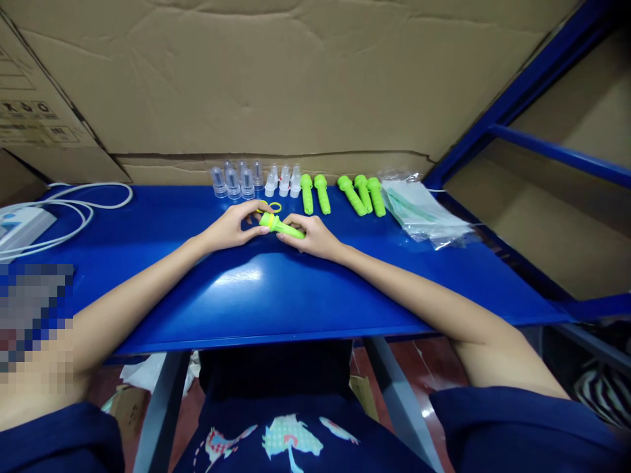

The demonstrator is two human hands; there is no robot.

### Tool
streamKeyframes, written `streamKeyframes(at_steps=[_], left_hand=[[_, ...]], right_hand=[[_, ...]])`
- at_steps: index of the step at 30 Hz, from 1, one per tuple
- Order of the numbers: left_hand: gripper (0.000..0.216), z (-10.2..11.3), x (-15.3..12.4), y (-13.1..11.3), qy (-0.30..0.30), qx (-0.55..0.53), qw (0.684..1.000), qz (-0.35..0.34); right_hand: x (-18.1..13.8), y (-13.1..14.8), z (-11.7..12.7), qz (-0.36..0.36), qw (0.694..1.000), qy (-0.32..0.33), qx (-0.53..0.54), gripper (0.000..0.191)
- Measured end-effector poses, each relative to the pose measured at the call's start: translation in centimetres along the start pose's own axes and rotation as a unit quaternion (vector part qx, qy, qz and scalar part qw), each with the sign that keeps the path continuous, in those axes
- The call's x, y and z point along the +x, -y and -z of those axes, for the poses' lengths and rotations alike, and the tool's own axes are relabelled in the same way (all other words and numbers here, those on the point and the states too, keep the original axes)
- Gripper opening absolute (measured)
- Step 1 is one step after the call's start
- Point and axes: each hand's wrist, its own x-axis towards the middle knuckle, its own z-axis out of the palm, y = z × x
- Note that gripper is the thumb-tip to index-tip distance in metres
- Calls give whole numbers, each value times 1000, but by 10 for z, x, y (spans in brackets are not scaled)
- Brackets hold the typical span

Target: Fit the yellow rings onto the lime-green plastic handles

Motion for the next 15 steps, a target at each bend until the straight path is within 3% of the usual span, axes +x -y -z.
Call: streamKeyframes(at_steps=[5,15], left_hand=[[43,-4,-1,6,-19,-18,1000,13],[43,1,0,3,1,-36,999,18]], right_hand=[[1,0,0,-7,1000,0,-7,30],[1,-2,0,7,1000,4,-15,29]])
